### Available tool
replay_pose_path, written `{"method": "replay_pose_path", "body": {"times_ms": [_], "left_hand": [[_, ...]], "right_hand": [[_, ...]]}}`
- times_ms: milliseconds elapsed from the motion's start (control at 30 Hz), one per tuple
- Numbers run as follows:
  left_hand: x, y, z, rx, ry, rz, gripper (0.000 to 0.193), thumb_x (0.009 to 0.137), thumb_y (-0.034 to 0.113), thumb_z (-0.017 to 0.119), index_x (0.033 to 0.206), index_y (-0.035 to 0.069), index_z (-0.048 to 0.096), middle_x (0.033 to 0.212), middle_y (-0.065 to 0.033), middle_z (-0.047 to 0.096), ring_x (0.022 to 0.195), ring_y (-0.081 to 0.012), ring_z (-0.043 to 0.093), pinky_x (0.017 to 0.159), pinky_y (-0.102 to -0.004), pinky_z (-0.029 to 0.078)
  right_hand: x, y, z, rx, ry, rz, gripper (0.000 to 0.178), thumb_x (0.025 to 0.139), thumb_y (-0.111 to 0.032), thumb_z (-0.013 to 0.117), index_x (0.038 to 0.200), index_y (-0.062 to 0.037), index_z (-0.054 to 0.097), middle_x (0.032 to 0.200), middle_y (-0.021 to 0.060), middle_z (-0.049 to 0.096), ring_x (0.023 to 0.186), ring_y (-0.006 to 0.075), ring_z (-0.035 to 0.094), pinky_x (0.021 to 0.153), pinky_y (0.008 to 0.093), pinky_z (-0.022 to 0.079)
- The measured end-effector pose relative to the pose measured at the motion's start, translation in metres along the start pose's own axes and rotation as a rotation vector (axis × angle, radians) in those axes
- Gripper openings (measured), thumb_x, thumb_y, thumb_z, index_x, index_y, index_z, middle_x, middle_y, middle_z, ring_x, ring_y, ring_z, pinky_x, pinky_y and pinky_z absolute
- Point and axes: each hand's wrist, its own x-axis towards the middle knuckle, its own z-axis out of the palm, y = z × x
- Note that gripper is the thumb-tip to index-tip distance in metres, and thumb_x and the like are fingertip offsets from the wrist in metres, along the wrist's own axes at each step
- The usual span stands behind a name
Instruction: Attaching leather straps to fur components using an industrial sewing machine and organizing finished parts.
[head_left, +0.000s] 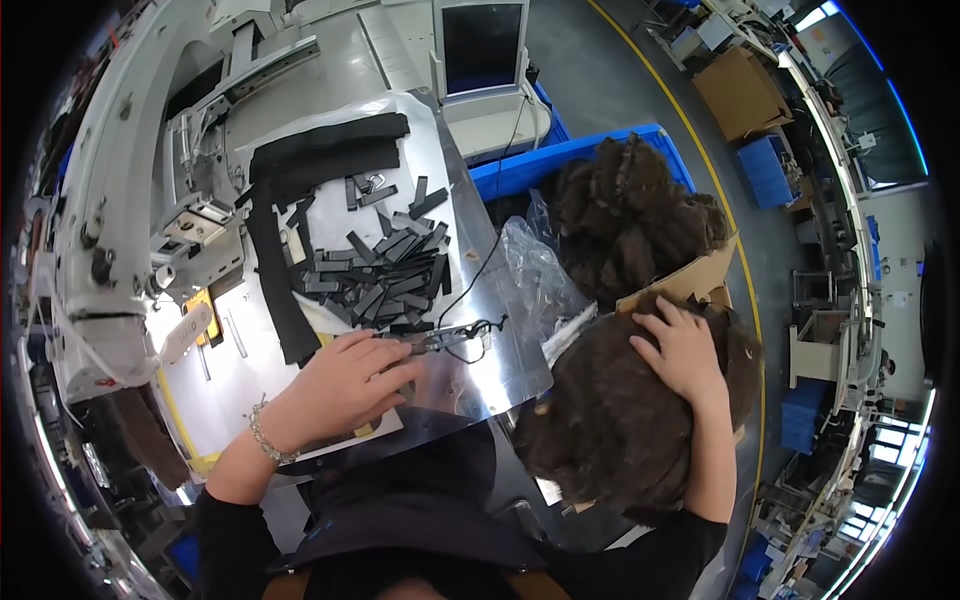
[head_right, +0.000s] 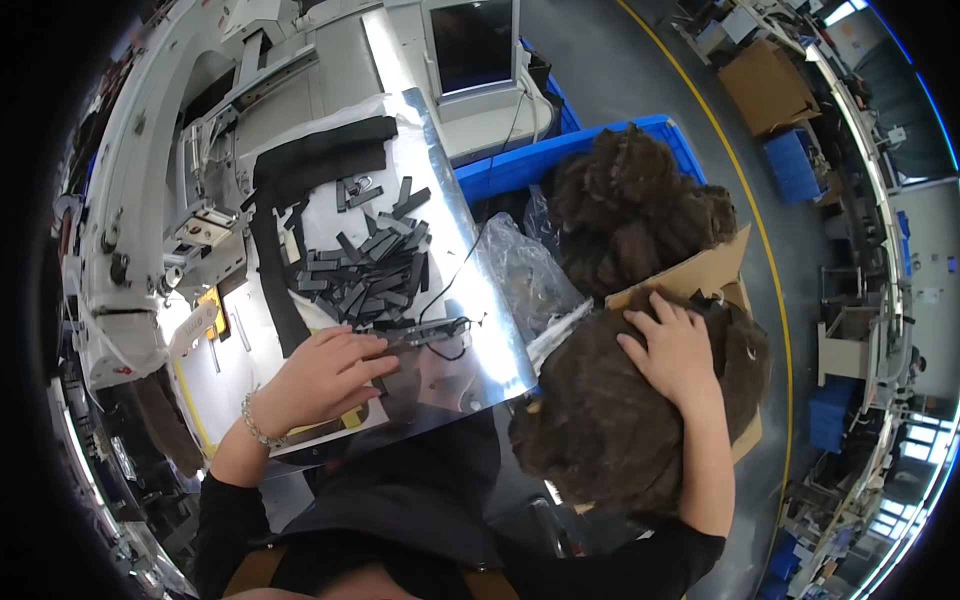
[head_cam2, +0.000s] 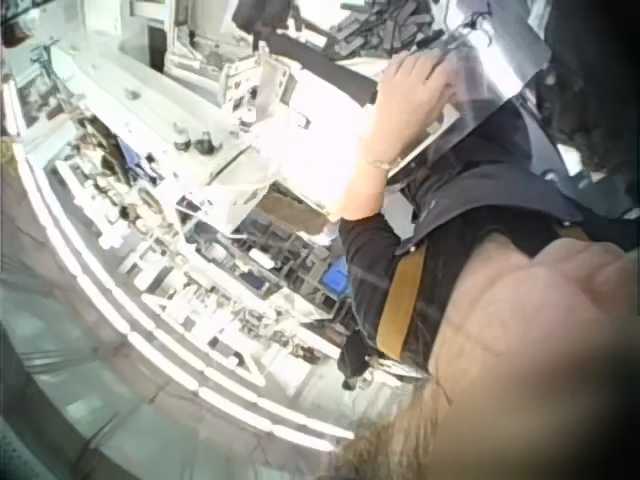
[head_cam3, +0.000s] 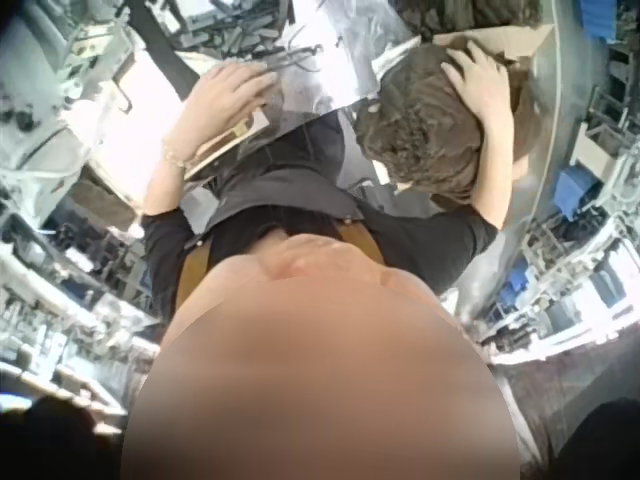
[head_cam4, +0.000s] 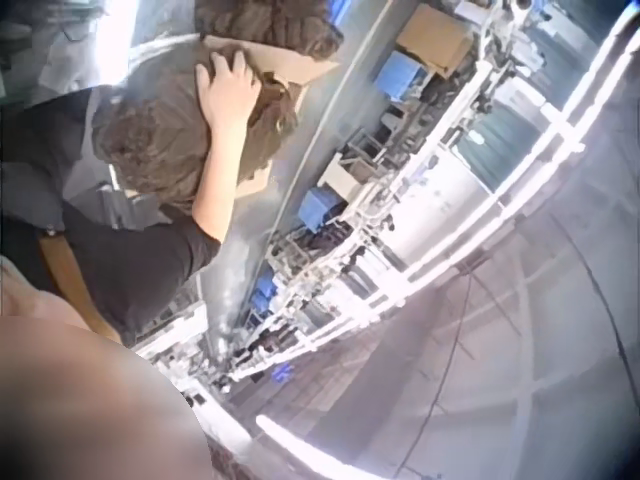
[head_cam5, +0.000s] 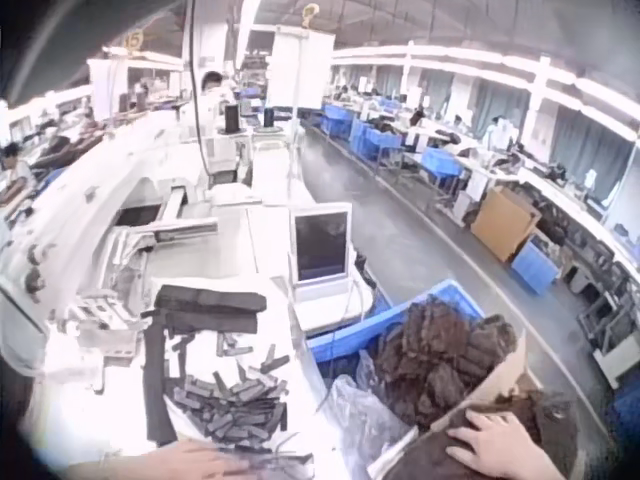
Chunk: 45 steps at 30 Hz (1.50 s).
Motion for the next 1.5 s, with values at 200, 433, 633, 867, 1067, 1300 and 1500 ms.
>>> {"method": "replay_pose_path", "body": {"times_ms": [200, 433, 633, 867, 1067, 1300, 1500], "left_hand": [[0.06, 0.012, 0.02, -0.246, 0.09, 0.009, 0.032, 0.074, 0.012, 0.068, 0.105, 0.008, 0.061, 0.103, -0.0062, 0.061, 0.092, -0.0222, 0.058, 0.084, -0.0338, 0.045], [0.09, 0.044, 0.044, -0.259, 0.019, 0.11, 0.025, 0.079, 0.013, 0.06, 0.103, 0.007, 0.06, 0.097, -0.0044, 0.059, 0.092, -0.0187, 0.057, 0.084, -0.0328, 0.044], [0.108, 0.042, 0.034, -0.27, 0.012, 0.019, 0.026, 0.078, 0.013, 0.062, 0.103, 0.007, 0.06, 0.097, -0.0041, 0.059, 0.091, -0.0187, 0.057, 0.082, -0.0329, 0.044], [0.129, 0.046, 0.025, -0.304, 0.083, -0.079, 0.03, 0.075, 0.011, 0.068, 0.104, 0.009, 0.06, 0.102, -0.0044, 0.059, 0.091, -0.021, 0.057, 0.084, -0.0336, 0.044], [0.178, 0.061, 0.04, -0.429, -0.077, -0.054, 0.072, 0.073, 0.027, 0.071, 0.137, 0.017, 0.038, 0.128, -0.0205, 0.046, 0.113, -0.0342, 0.049, 0.091, -0.0409, 0.041], [0.208, 0.123, 0.092, -0.405, -0.205, 0.263, 0.068, 0.074, 0.027, 0.07, 0.135, 0.023, 0.04, 0.132, -0.0198, 0.042, 0.109, -0.0343, 0.049, 0.095, -0.0403, 0.039], [0.208, 0.113, 0.094, -0.411, -0.194, 0.207, 0.07, 0.07, 0.024, 0.073, 0.133, 0.025, 0.042, 0.128, -0.0184, 0.046, 0.103, -0.0313, 0.051, 0.09, -0.0382, 0.042]], "right_hand": [[-0.012, 0.007, 0.003, 0.042, 0.106, -0.004, 0.033, 0.083, -0.034, 0.059, 0.107, -0.012, 0.063, 0.123, 0.014, 0.055, 0.113, 0.0279, 0.051, 0.095, 0.0409, 0.035], [-0.046, 0.027, 0.01, 0.158, 0.095, 0.145, 0.026, 0.082, -0.026, 0.059, 0.1, -0.0086, 0.064, 0.118, 0.0104, 0.059, 0.113, 0.0269, 0.051, 0.094, 0.04, 0.034], [-0.053, 0.043, 0.006, 0.285, 0.126, 0.13, 0.03, 0.079, -0.023, 0.062, 0.106, -0.0095, 0.062, 0.122, 0.0107, 0.056, 0.114, 0.0283, 0.049, 0.095, 0.0405, 0.034], [-0.059, 0.03, -0.008, 0.258, 0.034, 0.096, 0.042, 0.079, -0.02, 0.062, 0.119, -0.0103, 0.055, 0.132, 0.012, 0.047, 0.122, 0.0297, 0.042, 0.1, 0.0418, 0.03], [-0.007, 0.063, -0.055, 0.439, -0.102, -0.081, 0.035, 0.081, -0.02, 0.063, 0.112, -0.0045, 0.058, 0.121, 0.0157, 0.055, 0.108, 0.0312, 0.053, 0.09, 0.0399, 0.04], [0.208, 0.176, 0.01, 0.216, -0.088, 0.308, 0.033, 0.084, -0.029, 0.057, 0.087, 0.0037, 0.063, 0.094, 0.0229, 0.064, 0.093, 0.039, 0.06, 0.081, 0.0457, 0.049], [0.252, 0.158, 0.078, 0.354, -0.178, 0.504, 0.048, 0.066, -0.035, 0.075, 0.095, 0.0022, 0.065, 0.103, 0.0235, 0.063, 0.098, 0.0371, 0.061, 0.085, 0.0435, 0.049]]}}
